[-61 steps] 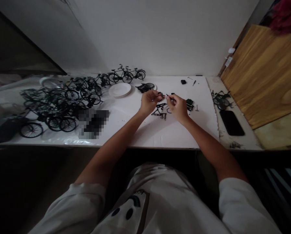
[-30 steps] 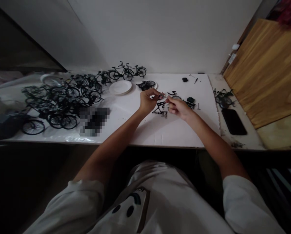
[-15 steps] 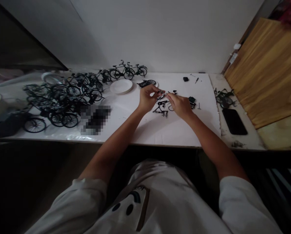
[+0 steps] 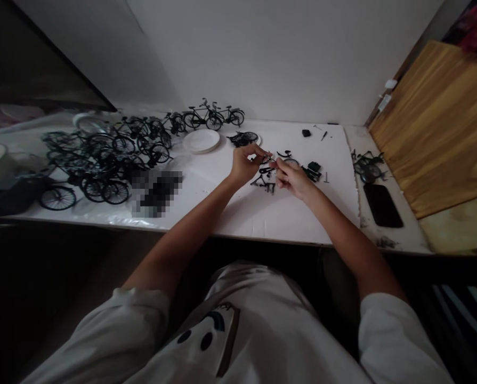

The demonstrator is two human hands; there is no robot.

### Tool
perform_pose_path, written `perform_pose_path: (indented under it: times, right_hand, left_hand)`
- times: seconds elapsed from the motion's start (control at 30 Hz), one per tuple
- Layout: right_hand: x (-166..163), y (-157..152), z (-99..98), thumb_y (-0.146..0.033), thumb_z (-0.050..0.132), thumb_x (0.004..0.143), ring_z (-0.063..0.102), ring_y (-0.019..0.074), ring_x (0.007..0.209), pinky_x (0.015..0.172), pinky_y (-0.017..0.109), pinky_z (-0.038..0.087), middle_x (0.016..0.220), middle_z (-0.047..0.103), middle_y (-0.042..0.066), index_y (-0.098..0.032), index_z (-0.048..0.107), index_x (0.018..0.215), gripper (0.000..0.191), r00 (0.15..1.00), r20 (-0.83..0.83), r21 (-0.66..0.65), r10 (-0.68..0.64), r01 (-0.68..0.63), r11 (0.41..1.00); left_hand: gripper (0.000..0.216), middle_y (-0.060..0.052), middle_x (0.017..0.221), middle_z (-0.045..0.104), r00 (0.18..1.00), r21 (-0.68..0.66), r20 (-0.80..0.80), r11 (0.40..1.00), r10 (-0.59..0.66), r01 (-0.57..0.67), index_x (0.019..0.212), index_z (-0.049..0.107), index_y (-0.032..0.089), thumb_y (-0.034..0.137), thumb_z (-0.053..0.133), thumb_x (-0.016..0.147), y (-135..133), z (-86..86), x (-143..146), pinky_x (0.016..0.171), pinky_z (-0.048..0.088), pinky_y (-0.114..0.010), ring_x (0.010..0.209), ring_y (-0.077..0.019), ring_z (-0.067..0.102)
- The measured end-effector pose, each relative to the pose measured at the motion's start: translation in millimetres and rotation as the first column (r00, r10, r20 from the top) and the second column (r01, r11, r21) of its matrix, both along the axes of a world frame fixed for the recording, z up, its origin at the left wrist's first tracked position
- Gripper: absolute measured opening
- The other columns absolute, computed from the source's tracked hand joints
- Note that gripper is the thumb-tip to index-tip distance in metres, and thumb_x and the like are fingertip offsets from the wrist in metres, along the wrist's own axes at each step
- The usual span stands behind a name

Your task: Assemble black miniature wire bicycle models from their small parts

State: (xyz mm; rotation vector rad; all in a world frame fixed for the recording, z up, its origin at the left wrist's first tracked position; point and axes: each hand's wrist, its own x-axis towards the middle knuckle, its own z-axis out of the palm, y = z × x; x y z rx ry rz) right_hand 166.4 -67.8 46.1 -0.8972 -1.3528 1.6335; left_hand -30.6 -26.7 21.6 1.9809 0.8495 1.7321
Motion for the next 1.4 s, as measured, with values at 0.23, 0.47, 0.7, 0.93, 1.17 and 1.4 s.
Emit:
perform_pose_path:
  times: [0.23, 0.47, 0.7, 0.93, 1.17, 1.4]
  right_hand:
    - [-5, -1, -11.8, -0.08, 0.056, 0.103, 0.057, 0.0162, 0.059, 0.06, 0.03, 0.043, 0.065, 0.059, 0.0, -0.02, 0.072, 0.096, 0.063, 0.883, 0.264, 0.601, -0.388, 0.164, 0.783]
    - [6, 1, -7.1, -0.053, 0.041, 0.117, 0.072, 0.0228, 0.079, 0.073, 0.033, 0.045, 0.094, 0.082, 0.011, -0.019, 0.08, 0.12, 0.052, 0.622, 0.453, 0.851, -0.639, -0.086, 0.519]
    - [8, -2, -4.9, -0.052, 0.043, 0.117, 0.069, 0.0214, 0.075, 0.07, 0.032, 0.044, 0.087, 0.08, 0.01, -0.019, 0.079, 0.113, 0.049, 0.6, 0.518, 0.813, -0.609, -0.124, 0.569]
    - [-2, -6, -0.9, -0.079, 0.058, 0.103, 0.038, 0.0115, 0.038, 0.043, 0.027, 0.033, 0.047, 0.039, -0.01, -0.02, 0.07, 0.094, 0.061, 0.97, 0.201, 0.265, -0.136, 0.08, 0.961]
    - [0, -5, 8.8, -0.059, 0.076, 0.102, 0.028, 0.0067, 0.04, 0.04, 0.022, 0.027, 0.047, 0.031, -0.013, -0.018, 0.072, 0.092, 0.042, 0.999, -0.038, -0.082, 0.01, -0.014, 0.997]
    - [-10, 3, -8.0, -0.058, 0.081, 0.095, 0.032, 0.0064, 0.039, 0.038, 0.022, 0.027, 0.051, 0.034, -0.012, -0.024, 0.058, 0.077, 0.044, 0.965, 0.073, 0.092, -0.253, 0.246, 0.965]
  left_hand:
    - [0.011, -0.004, 0.082, 0.08, 1.0, -0.08, 0.02, 0.997, 0.004, -0.002, 0.081, 0.07, 0.019, 0.015, 0.077, 0.088, 6, -4.1, 0, 0.078, 0.057, -0.031, 0.078, -0.0174, 0.076]
    - [0.018, -0.004, 0.086, 0.081, 0.982, -0.132, 0.179, 0.987, -0.064, 0.089, 0.081, 0.066, 0.02, 0.023, 0.083, 0.089, 7, -6.0, 5, 0.081, 0.06, -0.031, 0.085, -0.0178, 0.08]
    - [0.029, -0.002, 0.078, 0.076, 0.974, -0.178, 0.218, 0.979, -0.061, 0.101, 0.075, 0.062, 0.02, 0.027, 0.089, 0.083, 6, -11.3, 6, 0.078, 0.06, -0.031, 0.082, -0.0182, 0.08]
    - [0.018, -0.003, 0.077, 0.077, 0.989, -0.129, 0.149, 0.991, -0.005, 0.025, 0.074, 0.066, 0.02, 0.017, 0.081, 0.082, 3, -11.4, 6, 0.073, 0.056, -0.029, 0.075, -0.0162, 0.075]
    - [0.013, -0.003, 0.078, 0.078, 0.999, -0.09, 0.028, 0.995, 0.047, -0.044, 0.074, 0.07, 0.021, 0.019, 0.078, 0.084, 1, -5.7, 3, 0.074, 0.055, -0.031, 0.073, -0.016, 0.072]
    - [0.013, -0.004, 0.08, 0.079, 0.999, -0.135, 0.027, 0.99, 0.038, -0.035, 0.079, 0.069, 0.021, 0.023, 0.08, 0.085, 1, -3.8, 4, 0.077, 0.056, -0.031, 0.076, -0.0171, 0.073]
